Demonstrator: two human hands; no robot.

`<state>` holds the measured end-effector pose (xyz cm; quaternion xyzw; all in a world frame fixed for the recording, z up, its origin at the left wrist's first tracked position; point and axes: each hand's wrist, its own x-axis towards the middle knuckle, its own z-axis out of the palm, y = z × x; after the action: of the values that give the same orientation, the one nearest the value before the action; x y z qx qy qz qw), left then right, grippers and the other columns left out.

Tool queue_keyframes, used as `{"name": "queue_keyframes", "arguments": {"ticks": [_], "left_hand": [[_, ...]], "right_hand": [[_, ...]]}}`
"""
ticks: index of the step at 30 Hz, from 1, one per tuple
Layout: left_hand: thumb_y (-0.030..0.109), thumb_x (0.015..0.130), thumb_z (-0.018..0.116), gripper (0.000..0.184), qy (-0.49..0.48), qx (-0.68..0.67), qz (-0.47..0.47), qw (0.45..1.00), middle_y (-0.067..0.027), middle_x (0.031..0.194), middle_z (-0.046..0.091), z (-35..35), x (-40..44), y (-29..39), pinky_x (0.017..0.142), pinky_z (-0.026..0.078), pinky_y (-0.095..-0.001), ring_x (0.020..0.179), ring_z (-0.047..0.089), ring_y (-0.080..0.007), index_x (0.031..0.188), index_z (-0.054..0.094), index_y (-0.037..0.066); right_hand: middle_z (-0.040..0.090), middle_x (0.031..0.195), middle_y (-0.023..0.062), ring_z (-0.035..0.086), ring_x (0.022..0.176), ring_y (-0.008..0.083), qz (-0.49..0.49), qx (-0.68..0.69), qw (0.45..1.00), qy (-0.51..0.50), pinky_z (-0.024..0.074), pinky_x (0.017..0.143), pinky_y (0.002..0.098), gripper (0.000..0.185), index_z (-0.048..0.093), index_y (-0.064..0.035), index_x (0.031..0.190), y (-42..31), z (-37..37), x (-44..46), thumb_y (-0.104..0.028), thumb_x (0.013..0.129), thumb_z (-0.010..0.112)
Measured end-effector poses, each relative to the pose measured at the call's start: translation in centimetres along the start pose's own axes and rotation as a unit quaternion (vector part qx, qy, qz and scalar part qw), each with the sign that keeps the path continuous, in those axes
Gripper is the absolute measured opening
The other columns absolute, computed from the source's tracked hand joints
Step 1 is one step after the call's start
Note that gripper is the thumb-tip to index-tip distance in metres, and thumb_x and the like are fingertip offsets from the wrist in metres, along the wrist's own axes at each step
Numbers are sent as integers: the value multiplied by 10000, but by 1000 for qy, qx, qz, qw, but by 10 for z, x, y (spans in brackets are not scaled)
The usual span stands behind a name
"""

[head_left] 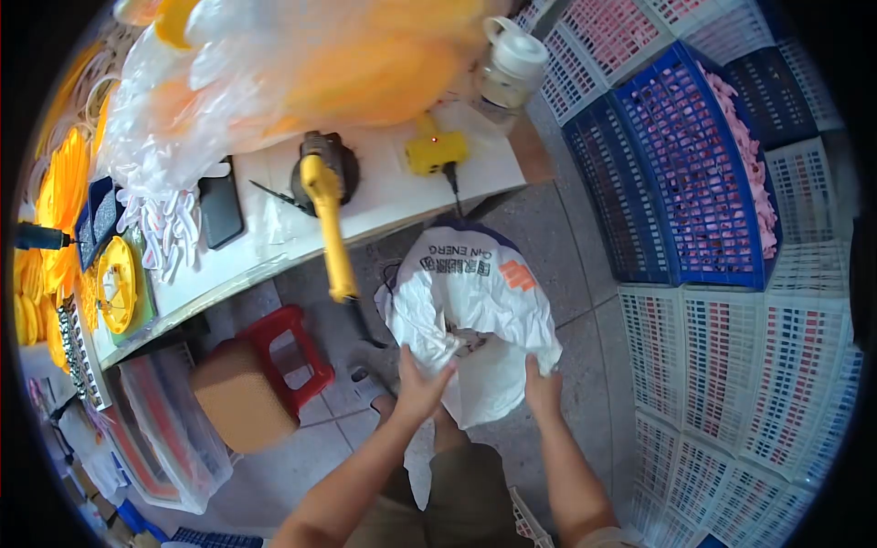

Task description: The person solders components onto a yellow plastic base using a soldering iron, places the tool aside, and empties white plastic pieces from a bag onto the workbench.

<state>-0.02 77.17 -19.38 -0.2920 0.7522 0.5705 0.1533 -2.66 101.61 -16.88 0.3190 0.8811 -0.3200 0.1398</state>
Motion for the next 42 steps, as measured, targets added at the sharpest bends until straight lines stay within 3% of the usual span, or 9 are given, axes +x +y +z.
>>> {"name": "queue_keyframes", "arguments": {"ticks": [6,11,13,16,20,30,33,36,42], "left_hand": [[288,852,739,891,54,-13,72,996,-360,1472,392,31,55,18,1168,324,-459,1388,401,-461,1486,285,-143],[382,953,643,740,41,37,46,997,-336,1529,357,31,83,78,1155,346,-449,1447,355,-428,1500,377,-39],[379,981,620,716,40,-64,39,996,-311,1553,334,30,82,91,1149,360,-429,1453,352,-409,1503,370,-42],[375,1027,570,695,24,-73,52,996,-267,1598,279,26,79,80,1133,392,-393,1471,333,-364,1523,333,-50],[354,1032,562,719,26,-25,70,997,-267,1625,210,23,61,80,1144,399,-402,1484,309,-361,1545,275,-59],[315,1044,546,692,34,-40,48,998,-266,1596,279,14,8,77,1007,500,-393,1308,545,-347,1554,253,-50],[297,1040,558,654,28,-51,25,998,-230,1553,357,12,-16,63,975,512,-389,1240,588,-338,1537,288,-30],[294,1031,573,626,23,-20,20,999,-223,1534,383,4,-48,41,968,514,-389,1216,604,-328,1511,329,-24],[282,956,655,626,63,25,-76,995,-257,1499,405,-31,-123,-103,1029,478,-433,1268,532,-410,1442,409,-26]], "right_hand": [[699,890,267,702,856,344,-106,248,956,112,501,770,462,494,678,100,1007,-93,-49,64,-383,961,586],[703,835,172,669,812,250,-101,223,970,3,484,717,423,485,676,105,962,-126,-69,128,-370,961,583],[702,838,127,648,813,213,-82,281,956,-23,484,712,395,478,684,101,958,-134,-67,134,-368,955,594],[698,1142,104,631,1041,175,-55,307,946,-85,482,894,339,415,665,75,1198,-137,-85,120,-280,996,594],[649,1273,111,599,1157,195,-58,357,925,-119,443,996,333,441,611,65,1299,-111,-86,97,-270,1015,578],[681,879,75,614,790,149,-91,223,957,-163,471,685,322,415,665,26,994,-85,-96,58,-363,1038,528],[676,925,66,645,817,145,-131,259,952,-102,502,707,300,490,651,-15,1035,-58,-96,44,-471,1049,473],[632,805,35,604,721,128,-119,337,931,-79,461,651,269,450,609,-48,913,-21,-89,30,-443,1060,454],[568,732,-1,503,648,65,-127,208,955,-170,424,582,249,176,616,-31,919,22,-49,-56,-182,1009,604]]}}
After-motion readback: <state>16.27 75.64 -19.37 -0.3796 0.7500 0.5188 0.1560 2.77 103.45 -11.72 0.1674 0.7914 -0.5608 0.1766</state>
